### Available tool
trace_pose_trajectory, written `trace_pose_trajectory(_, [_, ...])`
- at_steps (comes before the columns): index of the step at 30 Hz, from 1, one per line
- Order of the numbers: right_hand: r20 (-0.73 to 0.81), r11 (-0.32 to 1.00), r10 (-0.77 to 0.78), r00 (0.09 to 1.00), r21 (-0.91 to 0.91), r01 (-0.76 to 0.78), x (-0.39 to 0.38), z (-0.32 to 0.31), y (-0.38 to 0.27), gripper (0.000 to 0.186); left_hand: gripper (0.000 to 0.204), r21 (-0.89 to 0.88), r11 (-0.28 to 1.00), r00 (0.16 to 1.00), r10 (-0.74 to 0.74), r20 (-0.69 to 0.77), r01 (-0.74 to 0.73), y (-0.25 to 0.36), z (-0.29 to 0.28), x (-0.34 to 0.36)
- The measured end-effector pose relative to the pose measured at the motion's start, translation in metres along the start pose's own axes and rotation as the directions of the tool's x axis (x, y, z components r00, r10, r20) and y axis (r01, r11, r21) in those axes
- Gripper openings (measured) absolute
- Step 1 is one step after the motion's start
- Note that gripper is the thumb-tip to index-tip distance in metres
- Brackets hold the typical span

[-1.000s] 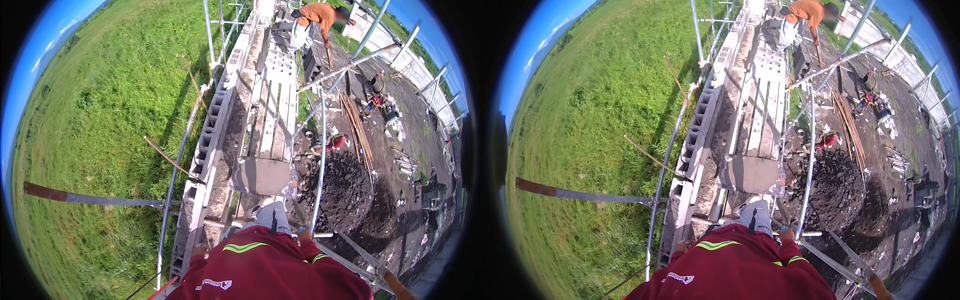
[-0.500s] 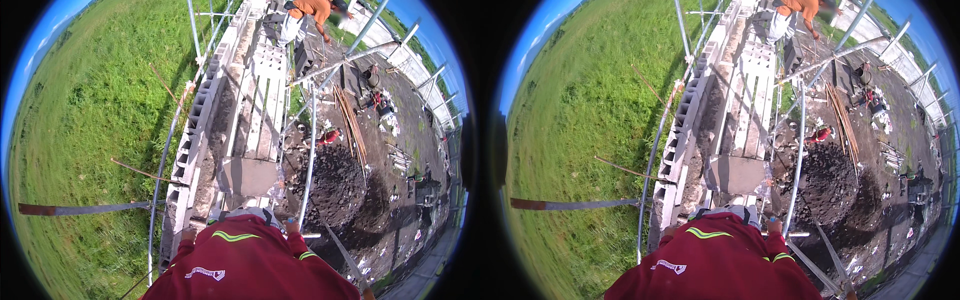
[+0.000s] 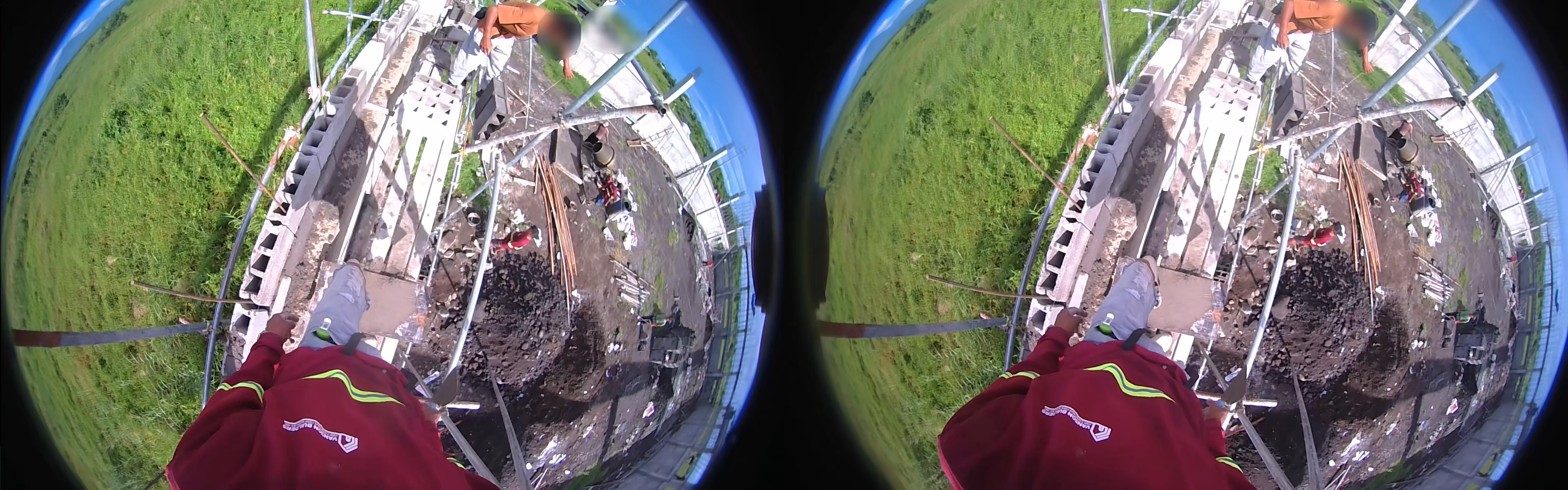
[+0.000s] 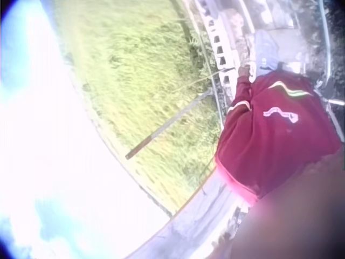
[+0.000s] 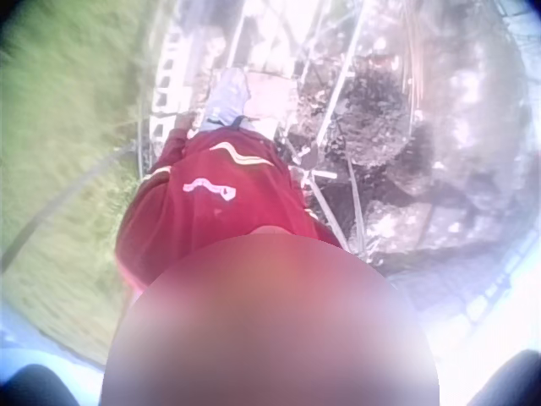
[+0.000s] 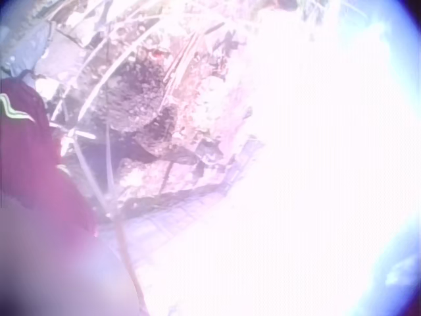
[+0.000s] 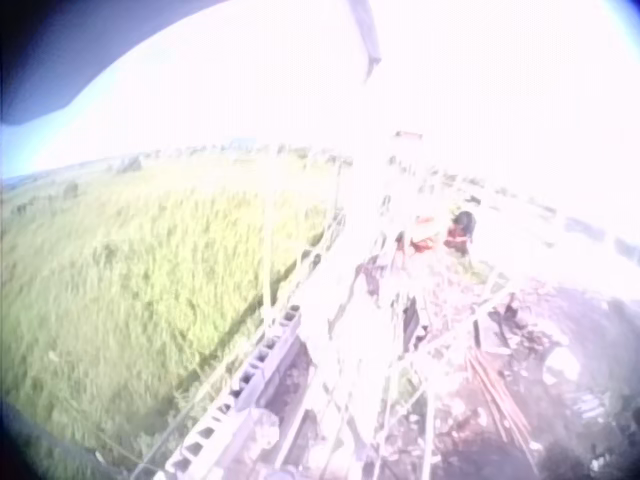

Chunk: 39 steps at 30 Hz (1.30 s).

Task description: The person stands on scaffolding and lays hollow concrete blocks to build a wall. They apply mortar with a trowel, place each block, and tap it into alignment. Another worker is visible nearby, but the camera wearer performs the masonry work.

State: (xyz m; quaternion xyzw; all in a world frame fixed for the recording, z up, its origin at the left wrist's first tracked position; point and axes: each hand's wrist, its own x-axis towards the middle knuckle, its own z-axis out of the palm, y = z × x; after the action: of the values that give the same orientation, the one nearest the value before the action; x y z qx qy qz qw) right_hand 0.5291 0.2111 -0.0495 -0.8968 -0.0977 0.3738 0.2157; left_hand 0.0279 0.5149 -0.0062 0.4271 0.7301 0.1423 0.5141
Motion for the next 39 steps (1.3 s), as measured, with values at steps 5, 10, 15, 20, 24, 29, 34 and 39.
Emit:
trace_pose_trajectory(5, [-0.056,0.995,0.058,0.997,-0.074,-0.062,0.040,0.017,-0.015,0.029,0.027,0.238,0.971,0.997,0.017,0.069,-0.033,-0.007,0.019,0.059])
trace_pose_trajectory(10, [-0.095,0.990,0.128,0.987,-0.039,-0.133,0.111,0.041,-0.100,0.028,0.023,0.352,0.925,0.976,-0.190,0.107,0.142,0.009,0.034,0.133])
trace_pose_trajectory(15, [-0.072,0.919,0.271,0.960,0.318,-0.235,0.209,0.060,-0.253,0.024,0.020,0.553,0.833,0.999,0.000,0.042,-0.023,0.112,0.034,0.266])
trace_pose_trajectory(20, [0.042,0.752,0.269,0.962,0.616,-0.237,0.279,0.068,-0.450,0.015,0.025,-0.153,0.985,0.997,-0.080,-0.010,0.078,0.302,-0.002,0.395])
trace_pose_trajectory(24, [0.033,0.799,0.187,0.982,0.577,-0.171,0.311,0.080,-0.560,0.018,0.030,-0.286,0.958,1.000,-0.009,0.006,0.011,0.420,-0.048,0.466])
trace_pose_trajectory(29, [0.131,0.852,0.175,0.976,0.477,-0.217,0.325,0.097,-0.644,0.017,0.029,-0.243,0.968,0.989,0.028,-0.145,-0.063,0.468,-0.093,0.486])
trace_pose_trajectory(34, [0.143,0.847,0.201,0.969,0.471,-0.245,0.356,0.123,-0.693,0.023,0.031,-0.281,0.960,0.975,-0.078,-0.210,0.016,0.429,-0.078,0.467])
trace_pose_trajectory(39, [0.133,0.883,0.255,0.958,0.371,-0.287,0.419,0.152,-0.739,0.022,0.032,-0.212,0.966,0.965,-0.191,-0.183,0.151,0.418,-0.051,0.483])
